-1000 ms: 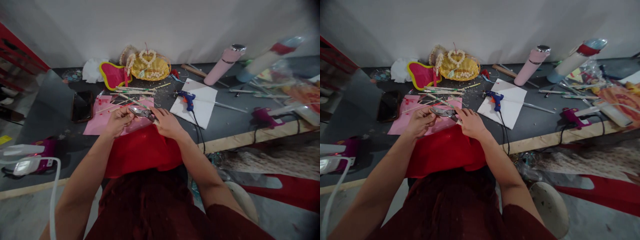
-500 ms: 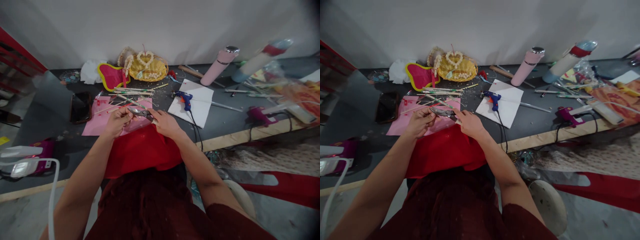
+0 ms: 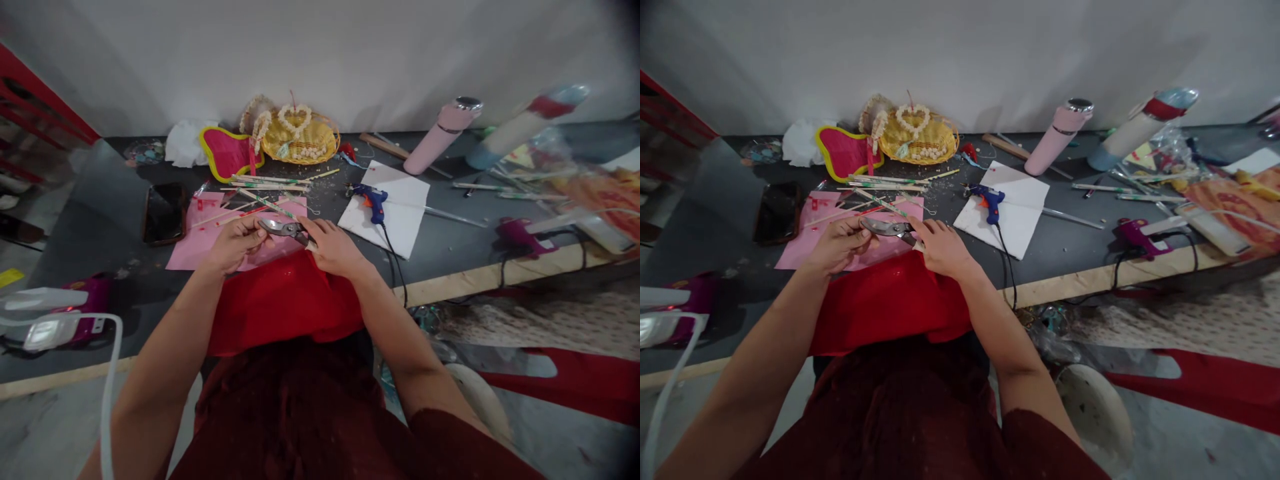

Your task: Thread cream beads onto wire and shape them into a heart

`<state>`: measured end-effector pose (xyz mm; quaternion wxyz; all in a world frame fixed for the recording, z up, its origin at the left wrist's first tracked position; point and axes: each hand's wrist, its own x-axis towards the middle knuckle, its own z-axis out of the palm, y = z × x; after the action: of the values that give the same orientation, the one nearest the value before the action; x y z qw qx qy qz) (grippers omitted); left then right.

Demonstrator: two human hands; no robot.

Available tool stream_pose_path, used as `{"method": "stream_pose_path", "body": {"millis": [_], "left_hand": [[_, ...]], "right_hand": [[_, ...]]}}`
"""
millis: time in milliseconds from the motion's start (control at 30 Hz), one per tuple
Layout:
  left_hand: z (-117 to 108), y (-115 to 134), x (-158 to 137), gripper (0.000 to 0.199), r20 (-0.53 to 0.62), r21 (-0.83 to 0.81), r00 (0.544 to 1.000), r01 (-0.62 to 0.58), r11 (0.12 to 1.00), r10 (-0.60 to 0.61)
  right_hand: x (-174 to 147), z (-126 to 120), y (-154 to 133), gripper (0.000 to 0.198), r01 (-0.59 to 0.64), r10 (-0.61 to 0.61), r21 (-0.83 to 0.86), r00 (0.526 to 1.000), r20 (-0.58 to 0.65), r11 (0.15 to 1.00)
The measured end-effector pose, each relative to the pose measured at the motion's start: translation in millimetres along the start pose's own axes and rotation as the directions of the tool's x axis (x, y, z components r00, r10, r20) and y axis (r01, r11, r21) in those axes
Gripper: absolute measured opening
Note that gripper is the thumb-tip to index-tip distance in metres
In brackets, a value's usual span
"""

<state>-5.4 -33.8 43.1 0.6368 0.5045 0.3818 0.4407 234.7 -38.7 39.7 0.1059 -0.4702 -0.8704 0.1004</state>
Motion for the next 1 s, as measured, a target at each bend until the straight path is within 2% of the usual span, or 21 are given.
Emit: {"method": "stream_pose_path", "body": {"millis": [200, 400, 567, 767, 1000], "left_hand": [[1.7, 0.9, -0.2, 0.035, -0.015, -0.016, 0.999, 0.041, 0.999, -0.041], [6.5, -9.4, 5.0, 0.03, -0.14, 0.033, 0.987, -0.072, 0.997, 0.076], [9.1, -10.2, 4.0, 0.023, -0.148, 0.09, 0.98, -0.124, 0.988, 0.136], [7.0, -11.1, 4.0, 0.024, -0.151, 0.124, 0.973, -0.155, 0.98, 0.173], [9.8, -16.6, 8.5, 0.026, -0.195, 0.129, 0.956, -0.199, 0.971, 0.222]], "right_hand": [[1.1, 2.3, 0.3, 0.065, -0.014, 0.014, -0.035, 1.0, 0.0, 0.999], [-1.7, 0.8, -7.4, 0.056, -0.08, 0.079, -0.086, 0.997, -0.015, 0.993], [-3.5, -2.5, -7.7, 0.058, -0.082, 0.083, -0.076, 0.997, 0.007, 0.994], [-2.7, -3.4, -2.7, 0.059, -0.047, 0.047, -0.022, 0.999, 0.017, 0.999], [2.1, 4.5, -1.4, 0.059, -0.07, 0.07, 0.002, 0.997, -0.041, 0.998]]}}
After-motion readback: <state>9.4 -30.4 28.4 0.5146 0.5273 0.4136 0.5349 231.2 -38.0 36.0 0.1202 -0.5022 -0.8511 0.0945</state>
